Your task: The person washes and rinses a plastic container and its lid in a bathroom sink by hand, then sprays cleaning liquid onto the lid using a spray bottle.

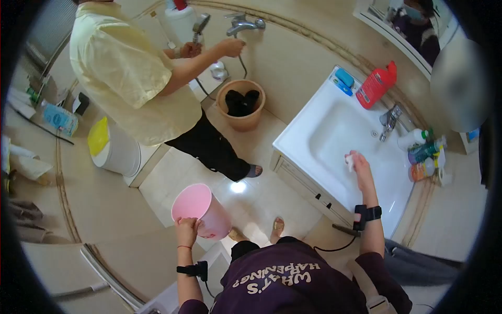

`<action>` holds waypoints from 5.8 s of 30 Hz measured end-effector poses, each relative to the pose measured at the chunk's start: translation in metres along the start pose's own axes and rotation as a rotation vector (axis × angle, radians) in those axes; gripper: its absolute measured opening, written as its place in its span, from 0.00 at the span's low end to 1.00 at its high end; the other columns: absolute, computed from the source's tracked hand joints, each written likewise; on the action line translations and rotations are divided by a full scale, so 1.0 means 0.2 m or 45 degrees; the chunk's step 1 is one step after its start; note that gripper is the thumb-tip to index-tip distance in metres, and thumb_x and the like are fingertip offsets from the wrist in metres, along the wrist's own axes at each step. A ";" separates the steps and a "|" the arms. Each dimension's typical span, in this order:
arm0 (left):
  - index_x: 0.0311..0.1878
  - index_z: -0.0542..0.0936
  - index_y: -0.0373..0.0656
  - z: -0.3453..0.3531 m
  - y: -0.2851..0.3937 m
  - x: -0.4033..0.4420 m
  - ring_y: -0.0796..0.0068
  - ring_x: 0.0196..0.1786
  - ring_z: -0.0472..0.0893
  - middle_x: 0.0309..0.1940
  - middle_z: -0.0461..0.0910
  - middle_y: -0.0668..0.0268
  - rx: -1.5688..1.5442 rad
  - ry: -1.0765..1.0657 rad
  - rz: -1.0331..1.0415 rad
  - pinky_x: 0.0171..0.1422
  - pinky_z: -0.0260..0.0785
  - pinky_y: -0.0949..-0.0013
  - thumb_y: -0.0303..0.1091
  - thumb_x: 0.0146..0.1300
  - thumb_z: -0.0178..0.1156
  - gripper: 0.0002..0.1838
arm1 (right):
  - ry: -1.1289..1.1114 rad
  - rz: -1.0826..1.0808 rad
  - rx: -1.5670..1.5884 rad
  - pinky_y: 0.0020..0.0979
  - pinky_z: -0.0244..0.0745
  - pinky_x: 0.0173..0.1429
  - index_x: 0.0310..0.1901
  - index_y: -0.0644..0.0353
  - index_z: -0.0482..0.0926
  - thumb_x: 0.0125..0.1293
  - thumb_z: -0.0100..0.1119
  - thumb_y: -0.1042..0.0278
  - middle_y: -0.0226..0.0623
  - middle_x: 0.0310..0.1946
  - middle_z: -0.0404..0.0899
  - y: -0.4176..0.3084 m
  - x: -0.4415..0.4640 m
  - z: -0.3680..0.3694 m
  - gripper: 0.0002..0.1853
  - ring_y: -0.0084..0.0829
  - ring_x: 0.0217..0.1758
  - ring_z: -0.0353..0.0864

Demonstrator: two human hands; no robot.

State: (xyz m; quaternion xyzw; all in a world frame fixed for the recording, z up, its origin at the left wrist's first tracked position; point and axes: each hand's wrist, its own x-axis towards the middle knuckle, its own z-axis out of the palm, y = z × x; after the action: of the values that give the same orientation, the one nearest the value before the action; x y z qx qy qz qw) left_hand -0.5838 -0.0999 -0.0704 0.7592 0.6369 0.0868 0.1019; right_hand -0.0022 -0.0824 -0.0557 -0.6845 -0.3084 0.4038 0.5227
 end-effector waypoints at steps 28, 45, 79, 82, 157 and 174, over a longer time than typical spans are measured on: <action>0.28 0.81 0.44 -0.14 -1.00 0.31 0.60 0.31 0.77 0.25 0.79 0.59 -0.227 0.087 -0.664 0.44 0.62 0.61 0.44 0.56 0.51 0.15 | -1.381 0.756 0.119 0.25 0.71 0.35 0.47 0.59 0.68 0.66 0.43 0.57 0.36 0.38 0.76 -0.49 -0.62 2.35 0.16 0.22 0.32 0.73; 0.29 0.80 0.40 -0.54 -1.94 0.45 0.61 0.32 0.76 0.25 0.78 0.58 -0.229 0.309 -0.818 0.52 0.59 0.60 0.38 0.54 0.55 0.11 | -1.549 0.855 0.079 0.25 0.69 0.32 0.42 0.58 0.69 0.65 0.42 0.57 0.34 0.36 0.76 -0.41 -0.45 4.06 0.14 0.22 0.31 0.73; 0.27 0.80 0.47 -0.91 -2.64 3.25 0.62 0.34 0.77 0.26 0.78 0.62 0.100 -0.647 0.887 0.44 0.64 0.61 0.41 0.54 0.54 0.10 | -0.123 1.089 0.730 0.27 0.69 0.30 0.37 0.52 0.70 0.63 0.44 0.55 0.37 0.32 0.76 -0.28 0.39 4.16 0.11 0.26 0.26 0.73; 0.27 0.79 0.45 -1.15 -2.63 3.41 0.59 0.33 0.77 0.27 0.78 0.60 0.103 -0.778 0.900 0.40 0.67 0.61 0.40 0.53 0.55 0.10 | -0.179 1.076 0.767 0.28 0.68 0.31 0.39 0.52 0.69 0.62 0.44 0.58 0.37 0.34 0.75 -0.27 0.51 4.16 0.10 0.26 0.27 0.72; 0.51 0.66 0.36 1.07 -3.70 3.57 0.56 0.39 0.76 0.32 0.77 0.52 -0.735 -0.541 -0.735 0.43 0.68 0.62 0.40 0.51 0.61 0.27 | -0.209 1.294 -0.009 0.26 0.69 0.31 0.44 0.60 0.70 0.60 0.45 0.59 0.36 0.34 0.76 0.73 1.04 4.54 0.15 0.26 0.30 0.74; 0.36 0.69 0.52 1.57 -3.61 3.25 0.79 0.31 0.64 0.25 0.66 0.77 -1.660 -0.284 -1.602 0.35 0.48 0.72 0.68 0.46 0.54 0.29 | -0.291 1.272 -0.182 0.24 0.68 0.29 0.43 0.61 0.71 0.62 0.46 0.60 0.35 0.33 0.76 1.00 1.12 4.55 0.14 0.24 0.29 0.73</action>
State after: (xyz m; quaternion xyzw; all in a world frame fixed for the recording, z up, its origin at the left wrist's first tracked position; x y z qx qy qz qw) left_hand -1.0746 0.6467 -0.5628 0.0679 0.7447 0.2841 0.6001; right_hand -0.6904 0.4789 -0.4164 -0.7339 -0.0259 0.6542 0.1810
